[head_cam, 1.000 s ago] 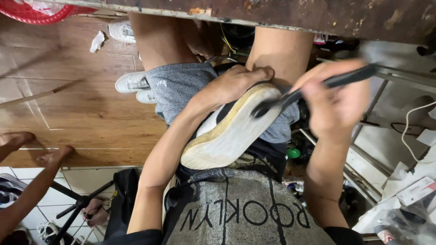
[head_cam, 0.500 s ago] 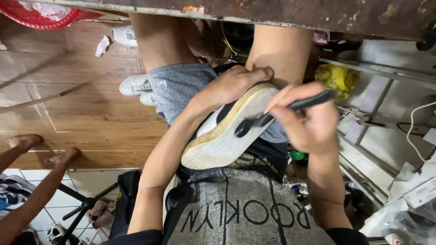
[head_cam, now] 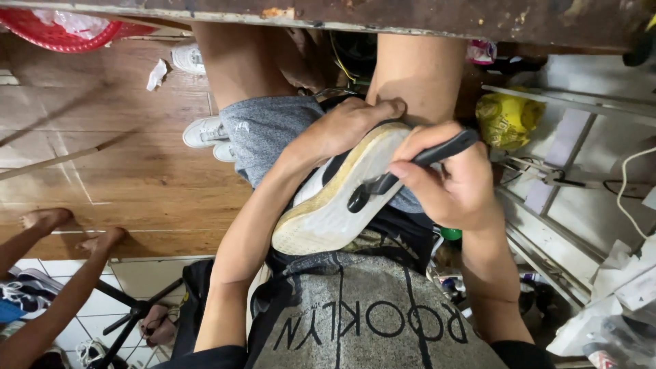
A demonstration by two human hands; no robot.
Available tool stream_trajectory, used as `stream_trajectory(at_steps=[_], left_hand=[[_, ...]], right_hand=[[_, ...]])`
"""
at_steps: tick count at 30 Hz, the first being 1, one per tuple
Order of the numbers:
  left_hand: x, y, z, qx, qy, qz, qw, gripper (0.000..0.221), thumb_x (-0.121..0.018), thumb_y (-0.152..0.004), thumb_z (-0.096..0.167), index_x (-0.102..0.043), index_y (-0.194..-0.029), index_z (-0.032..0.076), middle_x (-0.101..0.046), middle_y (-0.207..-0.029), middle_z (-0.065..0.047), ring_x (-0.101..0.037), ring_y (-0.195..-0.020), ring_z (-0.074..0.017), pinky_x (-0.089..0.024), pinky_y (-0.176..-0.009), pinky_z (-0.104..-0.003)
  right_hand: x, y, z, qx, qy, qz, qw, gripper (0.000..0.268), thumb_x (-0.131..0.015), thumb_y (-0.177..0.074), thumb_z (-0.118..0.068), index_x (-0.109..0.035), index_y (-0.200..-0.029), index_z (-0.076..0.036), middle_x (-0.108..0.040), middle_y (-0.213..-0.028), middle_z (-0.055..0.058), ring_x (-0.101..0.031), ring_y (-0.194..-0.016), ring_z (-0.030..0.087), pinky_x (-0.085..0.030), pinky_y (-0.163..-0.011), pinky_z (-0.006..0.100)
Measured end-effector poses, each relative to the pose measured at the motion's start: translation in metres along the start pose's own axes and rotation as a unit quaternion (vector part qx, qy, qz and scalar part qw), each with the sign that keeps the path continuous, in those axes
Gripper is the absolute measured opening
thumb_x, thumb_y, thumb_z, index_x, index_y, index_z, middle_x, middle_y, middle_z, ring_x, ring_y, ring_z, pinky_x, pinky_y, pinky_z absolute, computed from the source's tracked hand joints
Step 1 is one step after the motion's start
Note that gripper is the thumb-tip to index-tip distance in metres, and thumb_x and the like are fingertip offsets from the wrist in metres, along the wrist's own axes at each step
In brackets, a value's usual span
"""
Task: Applying a liquid substance, likely adhesive or cleaner, to the sole of a shoe using a handheld brush at a repair bench.
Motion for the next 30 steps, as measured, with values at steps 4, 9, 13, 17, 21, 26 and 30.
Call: stream_trajectory(at_steps=[4, 9, 13, 17, 21, 26, 30], left_hand=[[-0.001, 0.002, 0.003, 0.036, -0.021, 0.018, 0.999, 0.054, -0.039, -0.077, 0.054, -0.074, -0.093, 0.016, -0.075, -0.103, -0.008, -0.067, -0.099, -0.0191, -0.045, -0.094, -0.029], [-0.003, -0.002, 0.001, 0.020, 0.029, 0.016, 0.999, 0.052, -0.046, -0.078, 0.048, -0.071, -0.100, 0.008, -0.066, -0.117, -0.007, -0.059, -0.111, -0.0182, -0.038, -0.099, -0.026], [-0.006, 0.001, 0.004, 0.031, 0.031, 0.015, 0.999, 0.050, -0.045, -0.080, 0.046, -0.072, -0.100, 0.009, -0.071, -0.115, -0.007, -0.065, -0.112, -0.0185, -0.040, -0.105, -0.026], [-0.010, 0.005, 0.010, 0.058, 0.030, 0.036, 0.997, 0.046, -0.047, -0.079, 0.047, -0.073, -0.084, 0.009, -0.074, -0.094, -0.008, -0.066, -0.086, -0.0167, -0.046, -0.084, -0.026], [-0.015, 0.014, 0.017, 0.043, 0.056, 0.037, 0.997, 0.048, -0.048, -0.079, 0.044, -0.072, -0.100, 0.007, -0.069, -0.118, -0.010, -0.064, -0.110, -0.0178, -0.043, -0.098, -0.025], [-0.016, 0.016, 0.022, 0.021, 0.017, 0.033, 0.999, 0.054, -0.045, -0.079, 0.047, -0.068, -0.108, 0.007, -0.062, -0.127, -0.011, -0.058, -0.119, -0.0200, -0.038, -0.103, -0.027], [-0.019, 0.017, 0.015, -0.019, -0.032, 0.029, 0.999, 0.064, -0.040, -0.079, 0.052, -0.063, -0.117, 0.006, -0.051, -0.136, -0.014, -0.049, -0.128, -0.0253, -0.032, -0.108, -0.033]], right_hand=[[0.016, 0.002, 0.004, -0.023, 0.018, 0.161, 0.986, 0.012, -0.052, -0.099, -0.004, -0.041, -0.103, -0.005, -0.054, -0.080, 0.012, -0.058, -0.065, 0.021, -0.051, -0.056, 0.026], [0.009, 0.019, -0.003, -0.011, 0.032, 0.040, 0.999, 0.005, -0.052, -0.093, 0.002, -0.048, -0.093, -0.001, -0.062, -0.077, 0.013, -0.058, -0.057, 0.018, -0.045, -0.051, 0.023], [0.014, 0.016, -0.007, -0.058, 0.076, 0.244, 0.965, 0.019, -0.052, -0.099, -0.016, -0.039, -0.097, -0.003, -0.053, -0.076, 0.017, -0.046, -0.059, 0.018, -0.037, -0.058, 0.027], [0.005, 0.023, -0.006, -0.002, 0.042, 0.078, 0.996, 0.006, -0.055, -0.093, -0.002, -0.050, -0.096, 0.000, -0.063, -0.080, 0.013, -0.064, -0.069, 0.022, -0.054, -0.063, 0.028], [0.017, 0.018, -0.006, -0.002, 0.045, 0.146, 0.988, 0.008, -0.053, -0.097, -0.008, -0.047, -0.095, -0.003, -0.057, -0.076, 0.011, -0.056, -0.060, 0.019, -0.046, -0.054, 0.025], [0.003, 0.021, -0.022, -0.004, -0.030, 0.106, 0.994, 0.016, -0.066, -0.079, 0.005, -0.051, -0.083, 0.001, -0.062, -0.065, 0.015, -0.058, -0.050, 0.018, -0.040, -0.043, 0.024], [0.018, 0.029, -0.011, 0.051, 0.045, 0.162, 0.984, 0.013, -0.055, -0.090, 0.001, -0.044, -0.093, -0.004, -0.059, -0.074, 0.013, -0.059, -0.060, 0.020, -0.041, -0.052, 0.023]])
Point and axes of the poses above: each hand's wrist, its own y-axis away from the middle knuckle, its own x-axis out of the back of the hand, z = x × y, the point moved 1 cm from there along -y, towards the middle knuckle
